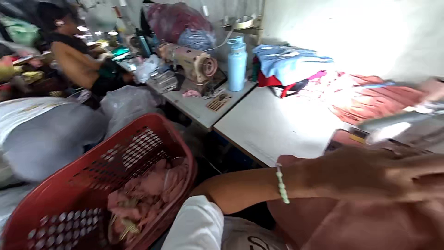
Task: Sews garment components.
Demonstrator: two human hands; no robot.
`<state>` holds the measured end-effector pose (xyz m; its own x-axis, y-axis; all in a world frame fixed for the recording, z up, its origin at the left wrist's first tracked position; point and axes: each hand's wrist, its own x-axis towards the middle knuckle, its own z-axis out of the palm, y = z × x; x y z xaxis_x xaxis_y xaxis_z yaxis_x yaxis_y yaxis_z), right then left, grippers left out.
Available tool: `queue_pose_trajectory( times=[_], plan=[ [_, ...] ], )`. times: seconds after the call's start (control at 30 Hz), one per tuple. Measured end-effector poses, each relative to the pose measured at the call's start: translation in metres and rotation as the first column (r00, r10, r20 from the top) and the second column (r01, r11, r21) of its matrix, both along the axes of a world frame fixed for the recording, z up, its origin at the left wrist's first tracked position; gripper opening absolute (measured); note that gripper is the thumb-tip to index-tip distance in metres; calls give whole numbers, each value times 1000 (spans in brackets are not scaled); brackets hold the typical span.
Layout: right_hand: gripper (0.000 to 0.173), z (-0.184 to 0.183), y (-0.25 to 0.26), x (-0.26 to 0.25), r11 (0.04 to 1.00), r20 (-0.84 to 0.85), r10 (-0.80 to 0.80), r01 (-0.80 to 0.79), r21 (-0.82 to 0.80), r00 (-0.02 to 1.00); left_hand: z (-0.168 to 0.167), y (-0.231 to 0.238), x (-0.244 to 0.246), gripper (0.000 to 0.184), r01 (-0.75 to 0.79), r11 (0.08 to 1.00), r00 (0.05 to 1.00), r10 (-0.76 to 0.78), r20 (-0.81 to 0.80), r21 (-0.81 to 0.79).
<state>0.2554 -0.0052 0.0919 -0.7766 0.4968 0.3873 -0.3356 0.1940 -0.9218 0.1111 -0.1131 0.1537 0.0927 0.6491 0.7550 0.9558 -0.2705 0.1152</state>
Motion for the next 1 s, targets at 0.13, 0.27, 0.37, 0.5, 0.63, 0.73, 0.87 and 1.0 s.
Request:
queue_pose_trajectory(
  times=[0.13, 0.27, 0.37, 0.5, 0.63, 0.73, 0.87, 1.0],
  plan=[
    [18, -15, -8, -6, 937, 44, -235, 214, 275, 971, -3, 4, -13, 12, 37, 999, 999, -37, 6, 13],
    [12, -12, -6, 3, 999, 58, -17, 20, -42, 998, -12, 6, -33, 13, 32, 999, 999, -32, 25, -12],
    [25, -20, -14, 0, 996, 50, -48, 44, 78, 998, -16, 1, -47, 11, 53, 999, 995, -53, 89, 4],
    [43, -31, -35, -10, 941, 69, -223, 197, 274, 972, -16, -6, -64, 13, 9, 1000, 995, -8, 99, -7],
    [26, -37, -47, -27, 744, -30, -495, 442, 502, 868, -9, -10, -60, 14, -18, 1000, 1000, 18, 4, -18],
    [13, -34, -41, -22, 911, 0, -318, 306, 277, 948, -7, -9, -61, 14, -30, 999, 998, 29, -59, -19],
    [13, -27, -31, -9, 979, 26, 101, -94, -181, 995, -13, -9, -71, 16, 1, 999, 1000, 0, 28, -37],
    [17, -40, -38, -11, 935, 54, -288, 269, 229, 956, -26, -4, -80, 19, 58, 995, 989, -46, 139, -81]
  ],
)
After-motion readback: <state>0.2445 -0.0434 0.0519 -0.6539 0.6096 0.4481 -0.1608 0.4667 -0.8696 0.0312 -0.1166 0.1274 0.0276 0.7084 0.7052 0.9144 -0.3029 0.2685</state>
